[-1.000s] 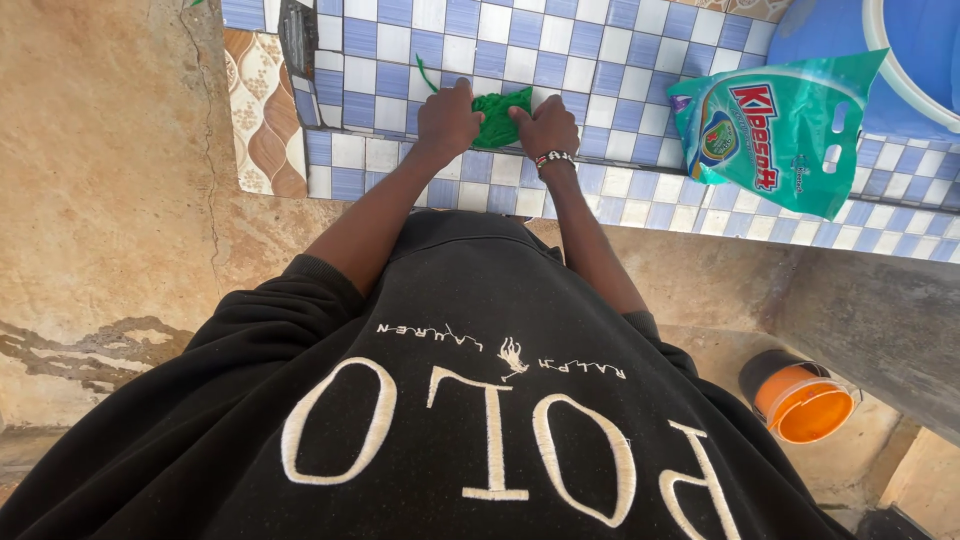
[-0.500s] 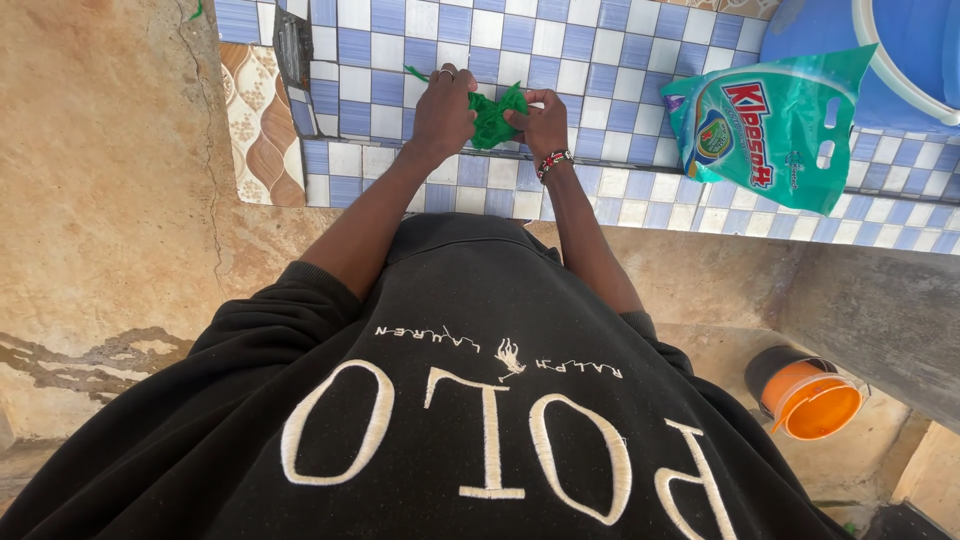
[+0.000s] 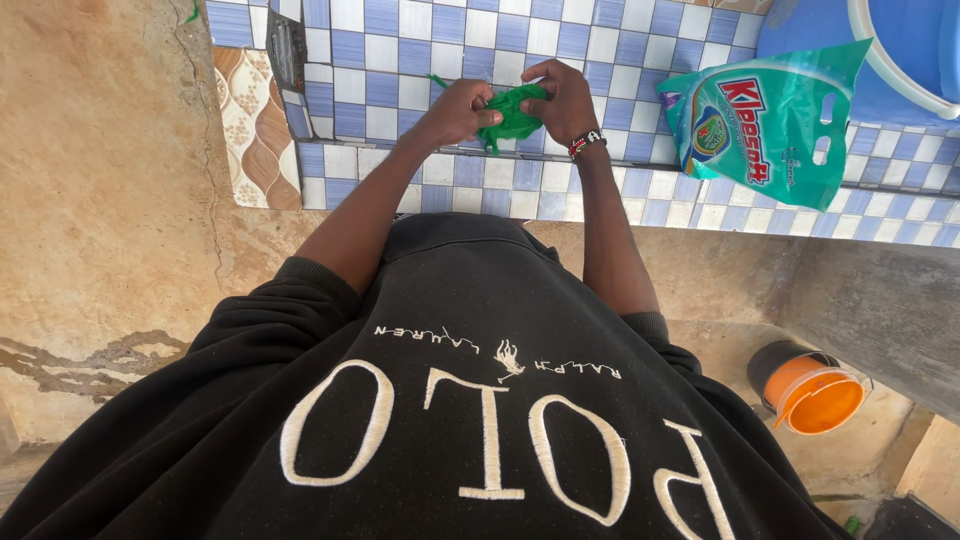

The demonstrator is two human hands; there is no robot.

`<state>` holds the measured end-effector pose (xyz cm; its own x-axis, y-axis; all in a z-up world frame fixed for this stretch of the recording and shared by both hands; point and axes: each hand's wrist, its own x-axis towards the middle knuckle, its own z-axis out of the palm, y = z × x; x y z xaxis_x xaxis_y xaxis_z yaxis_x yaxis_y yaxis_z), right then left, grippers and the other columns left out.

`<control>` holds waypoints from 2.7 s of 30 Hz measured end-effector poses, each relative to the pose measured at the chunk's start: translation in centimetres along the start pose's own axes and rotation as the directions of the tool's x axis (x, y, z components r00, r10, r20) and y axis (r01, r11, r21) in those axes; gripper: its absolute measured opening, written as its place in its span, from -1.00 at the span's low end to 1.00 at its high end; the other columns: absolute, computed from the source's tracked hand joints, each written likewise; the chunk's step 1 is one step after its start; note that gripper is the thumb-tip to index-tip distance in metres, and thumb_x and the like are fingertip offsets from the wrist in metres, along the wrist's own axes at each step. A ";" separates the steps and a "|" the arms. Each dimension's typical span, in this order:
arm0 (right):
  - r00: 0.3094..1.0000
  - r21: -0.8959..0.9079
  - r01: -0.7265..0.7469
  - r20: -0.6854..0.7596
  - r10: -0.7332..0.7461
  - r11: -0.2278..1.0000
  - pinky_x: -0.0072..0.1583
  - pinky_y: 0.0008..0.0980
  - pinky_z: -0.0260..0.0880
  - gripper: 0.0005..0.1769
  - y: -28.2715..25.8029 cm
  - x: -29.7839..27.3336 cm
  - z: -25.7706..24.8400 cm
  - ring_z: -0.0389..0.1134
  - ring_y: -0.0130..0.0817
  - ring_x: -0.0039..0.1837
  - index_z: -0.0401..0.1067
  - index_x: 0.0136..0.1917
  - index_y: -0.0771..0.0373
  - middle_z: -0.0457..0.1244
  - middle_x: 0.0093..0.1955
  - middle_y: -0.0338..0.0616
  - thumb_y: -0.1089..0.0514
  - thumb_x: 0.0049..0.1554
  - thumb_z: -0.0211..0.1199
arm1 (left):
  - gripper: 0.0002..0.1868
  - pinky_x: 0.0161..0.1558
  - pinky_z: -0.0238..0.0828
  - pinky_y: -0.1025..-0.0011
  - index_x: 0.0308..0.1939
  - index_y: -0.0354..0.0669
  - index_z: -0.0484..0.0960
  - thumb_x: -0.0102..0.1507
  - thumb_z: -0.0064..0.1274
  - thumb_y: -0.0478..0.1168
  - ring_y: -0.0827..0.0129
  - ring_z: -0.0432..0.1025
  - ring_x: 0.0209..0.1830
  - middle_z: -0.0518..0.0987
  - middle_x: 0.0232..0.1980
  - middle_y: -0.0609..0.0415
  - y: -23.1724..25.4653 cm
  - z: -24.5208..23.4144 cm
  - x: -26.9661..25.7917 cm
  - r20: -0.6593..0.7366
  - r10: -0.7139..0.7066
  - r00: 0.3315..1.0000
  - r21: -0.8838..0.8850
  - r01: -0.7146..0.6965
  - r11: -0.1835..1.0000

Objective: Scrubbing a tiled counter-like surface with a green sponge and detergent.

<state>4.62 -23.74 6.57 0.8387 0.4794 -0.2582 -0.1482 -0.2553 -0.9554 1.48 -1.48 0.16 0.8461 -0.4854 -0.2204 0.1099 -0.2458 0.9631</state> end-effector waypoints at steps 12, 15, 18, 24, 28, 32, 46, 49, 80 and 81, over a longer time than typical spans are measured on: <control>0.881 -0.606 -0.013 -0.384 -0.278 0.796 -0.08 -0.26 0.52 -0.59 -1.1 0.2 2.3 0.54 -0.19 -0.05 0.42 0.13 0.22 0.45 -0.14 -0.04 0.42 0.05 0.43 | -0.74 -0.40 0.65 0.40 -0.23 -0.25 0.65 0.32 0.13 -0.09 0.51 0.57 -0.41 0.66 -0.30 0.08 3.9 -0.2 0.5 -0.144 -0.413 0.899 -0.353 0.343 0.870; 0.868 -0.633 0.015 -0.377 -0.324 0.774 -0.09 -0.22 0.51 -0.57 -1.7 0.1 3.2 0.53 -0.15 -0.06 0.41 0.16 0.21 0.44 -0.12 -0.02 0.42 0.06 0.42 | -0.62 -0.26 0.55 0.39 -0.27 -0.27 0.66 0.38 0.12 0.02 0.52 0.53 -0.27 0.63 -0.31 0.10 2.9 0.1 0.5 -0.187 -0.426 0.885 -0.300 0.361 0.883; 0.877 -0.607 0.037 -0.361 -0.317 0.794 -0.11 -0.26 0.51 -0.57 -2.3 -0.2 2.8 0.53 -0.19 -0.08 0.41 0.17 0.22 0.43 -0.13 -0.01 0.39 0.05 0.44 | -0.66 -0.21 0.39 0.34 -0.19 -0.35 0.67 0.43 0.19 -0.07 0.32 0.38 -0.29 0.55 -0.27 -0.06 0.7 0.5 0.9 -0.262 -0.394 0.881 -0.349 0.294 0.890; 0.936 -0.441 0.138 -0.234 -0.262 0.887 -0.04 -0.35 0.48 -0.64 -3.7 0.3 -0.3 0.54 -0.33 -0.06 0.45 0.13 0.24 0.46 -0.13 -0.08 0.44 0.08 0.41 | -0.67 -0.09 0.65 0.41 -0.05 -0.02 0.49 0.16 0.20 -0.37 0.43 0.62 -0.13 0.66 -0.07 0.03 2.6 0.9 0.7 -0.187 -0.312 0.932 -0.611 0.138 0.780; 0.932 -0.448 0.209 -0.178 -0.316 0.869 0.00 -0.37 0.49 -0.63 -3.5 0.9 -1.8 0.55 -0.35 -0.01 0.49 0.11 0.27 0.47 -0.09 -0.10 0.49 0.05 0.40 | -0.73 -0.14 0.61 0.40 -0.03 -0.11 0.57 0.22 0.27 -0.24 0.46 0.59 -0.22 0.66 -0.19 0.07 2.3 2.3 1.2 -0.147 -0.194 0.970 -0.431 0.114 0.895; 0.938 -0.410 0.210 -0.172 -0.301 0.888 0.00 -0.39 0.54 -0.64 -3.0 1.3 -2.5 0.55 -0.34 0.00 0.51 0.13 0.28 0.47 -0.08 -0.07 0.49 0.08 0.38 | -0.65 -0.37 0.33 0.45 -0.25 -0.30 0.65 0.31 0.35 -0.05 0.55 0.37 -0.46 0.53 -0.44 0.19 3.0 3.1 1.3 -0.129 -0.137 0.982 -0.287 0.095 0.953; 0.932 -0.486 0.136 -0.233 -0.278 0.863 0.03 -0.33 0.57 -0.64 -2.3 1.2 -1.7 0.55 -0.27 -0.01 0.49 0.16 0.27 0.47 -0.06 -0.03 0.42 0.08 0.41 | -0.70 -0.21 0.61 0.42 0.00 -0.23 0.66 0.36 -0.10 -0.17 0.47 0.64 -0.32 0.71 -0.27 0.07 3.4 2.3 0.5 -0.257 -0.262 0.930 -0.520 0.095 0.849; 0.913 -0.559 0.178 -0.212 -0.348 0.810 0.07 -0.28 0.57 -0.64 -4.1 -0.4 0.1 0.55 -0.19 0.06 0.47 0.18 0.26 0.48 -0.01 -0.01 0.41 0.12 0.39 | -0.66 -0.18 0.67 0.34 0.06 -0.20 0.58 0.36 -0.12 -0.08 0.38 0.67 -0.28 0.70 -0.19 0.01 4.3 1.8 0.3 -0.205 -0.402 0.892 -0.655 0.180 0.734; 0.942 -0.155 -0.164 -0.317 0.108 0.974 -0.11 -0.33 0.53 -0.70 2.3 1.5 1.1 0.52 -0.35 -0.14 0.55 0.08 0.33 0.47 -0.16 -0.01 0.14 0.14 0.47 | -0.49 -0.29 0.67 0.18 0.17 -0.26 0.39 0.20 0.21 -0.22 0.23 0.68 -0.17 0.60 -0.04 -0.14 4.1 -1.1 -0.7 -0.330 -0.374 0.867 -0.438 0.210 0.874; 0.943 -0.155 -0.166 -0.314 0.111 0.974 -0.11 -0.33 0.53 -0.70 2.7 1.5 0.8 0.52 -0.35 -0.14 0.55 0.08 0.33 0.47 -0.16 -0.01 0.14 0.14 0.47 | -0.49 -0.29 0.67 0.18 0.17 -0.26 0.39 0.20 0.21 -0.22 0.23 0.68 -0.17 0.60 -0.04 -0.14 2.9 -1.3 -0.7 -0.330 -0.377 0.865 -0.440 0.213 0.872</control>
<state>5.05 -23.04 3.49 0.9389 0.1605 -0.3043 -0.2023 -0.4579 -0.8657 1.90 -0.76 3.28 0.8628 -0.0500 -0.5031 0.5053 0.0515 0.8614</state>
